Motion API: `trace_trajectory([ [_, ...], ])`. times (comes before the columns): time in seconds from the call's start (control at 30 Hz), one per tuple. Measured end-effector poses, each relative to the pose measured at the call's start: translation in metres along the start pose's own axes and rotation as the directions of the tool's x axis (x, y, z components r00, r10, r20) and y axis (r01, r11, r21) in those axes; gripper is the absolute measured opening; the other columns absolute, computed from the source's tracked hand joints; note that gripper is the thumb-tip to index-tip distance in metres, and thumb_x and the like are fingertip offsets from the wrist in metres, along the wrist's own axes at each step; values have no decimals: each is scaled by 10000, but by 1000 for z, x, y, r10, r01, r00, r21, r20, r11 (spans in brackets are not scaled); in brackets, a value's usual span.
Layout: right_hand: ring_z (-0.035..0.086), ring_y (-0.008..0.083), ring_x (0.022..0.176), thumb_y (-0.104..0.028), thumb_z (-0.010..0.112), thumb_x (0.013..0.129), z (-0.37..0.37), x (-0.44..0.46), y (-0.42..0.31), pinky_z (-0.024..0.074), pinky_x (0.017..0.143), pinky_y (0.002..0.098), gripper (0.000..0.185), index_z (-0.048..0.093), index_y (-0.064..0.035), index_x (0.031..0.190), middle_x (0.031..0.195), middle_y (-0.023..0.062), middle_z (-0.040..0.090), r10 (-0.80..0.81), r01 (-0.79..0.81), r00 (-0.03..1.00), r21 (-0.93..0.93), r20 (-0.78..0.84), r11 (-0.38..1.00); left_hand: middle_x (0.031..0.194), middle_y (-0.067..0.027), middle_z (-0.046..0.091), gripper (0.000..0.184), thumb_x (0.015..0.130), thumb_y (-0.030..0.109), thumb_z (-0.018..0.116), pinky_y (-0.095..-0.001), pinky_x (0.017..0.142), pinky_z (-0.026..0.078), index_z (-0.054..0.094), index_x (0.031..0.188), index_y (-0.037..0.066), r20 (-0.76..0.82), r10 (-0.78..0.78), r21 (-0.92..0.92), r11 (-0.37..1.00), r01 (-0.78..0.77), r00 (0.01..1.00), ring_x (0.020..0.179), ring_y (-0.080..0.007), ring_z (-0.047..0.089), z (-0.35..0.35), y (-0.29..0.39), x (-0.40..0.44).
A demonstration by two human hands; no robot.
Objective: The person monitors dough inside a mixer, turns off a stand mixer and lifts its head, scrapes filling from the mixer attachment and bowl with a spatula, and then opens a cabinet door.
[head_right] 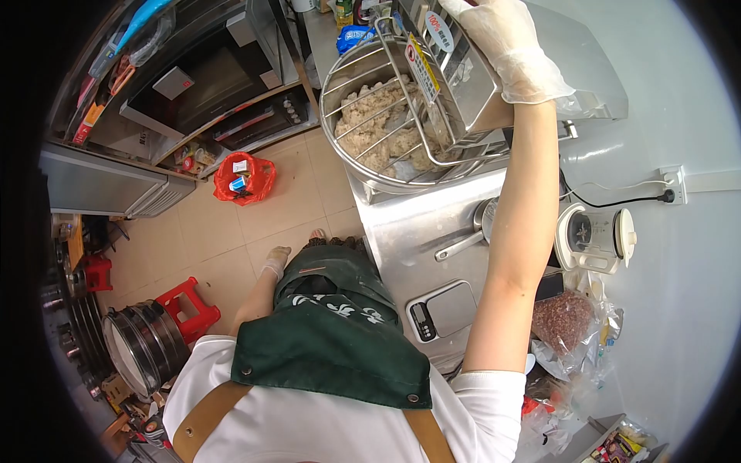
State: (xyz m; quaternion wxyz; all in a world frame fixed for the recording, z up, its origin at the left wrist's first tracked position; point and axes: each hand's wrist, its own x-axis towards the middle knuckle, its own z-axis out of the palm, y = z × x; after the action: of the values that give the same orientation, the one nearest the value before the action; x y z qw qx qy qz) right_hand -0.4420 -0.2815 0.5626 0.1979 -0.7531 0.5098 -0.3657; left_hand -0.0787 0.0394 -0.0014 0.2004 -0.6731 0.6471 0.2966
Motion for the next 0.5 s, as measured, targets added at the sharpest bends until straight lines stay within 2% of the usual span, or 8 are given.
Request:
trace_trajectory([
  [0.23,662,208,921,-182,615,892,0,2,3,501,830,302,300,673,24,1103,1001,156,712,-6,6,1000,-24,2,1000,1261,-225,586,460,933,373,436,-395,1014,418,670,1113,21,57,-230,-393,890,233,972,1186,-336,557,-4,4,-2],
  [0.43,664,212,926,-179,612,894,-1,1,2,499,837,303,297,673,26,1100,1004,157,712,-9,9,1000,-45,-1,999,1253,-216,595,415,941,324,422,-391,1005,431,670,1108,35,19,-202,-398,897,192,979,1180,-336,564,-12,8,-11],
  [0.5,663,213,929,-178,611,894,0,2,2,499,840,303,297,673,26,1100,1008,158,712,-14,14,1000,-48,-3,999,1250,-207,598,368,938,269,421,-386,998,445,661,1107,46,10,-115,-241,964,114,993,1172,-330,573,-2,1,-3],
])
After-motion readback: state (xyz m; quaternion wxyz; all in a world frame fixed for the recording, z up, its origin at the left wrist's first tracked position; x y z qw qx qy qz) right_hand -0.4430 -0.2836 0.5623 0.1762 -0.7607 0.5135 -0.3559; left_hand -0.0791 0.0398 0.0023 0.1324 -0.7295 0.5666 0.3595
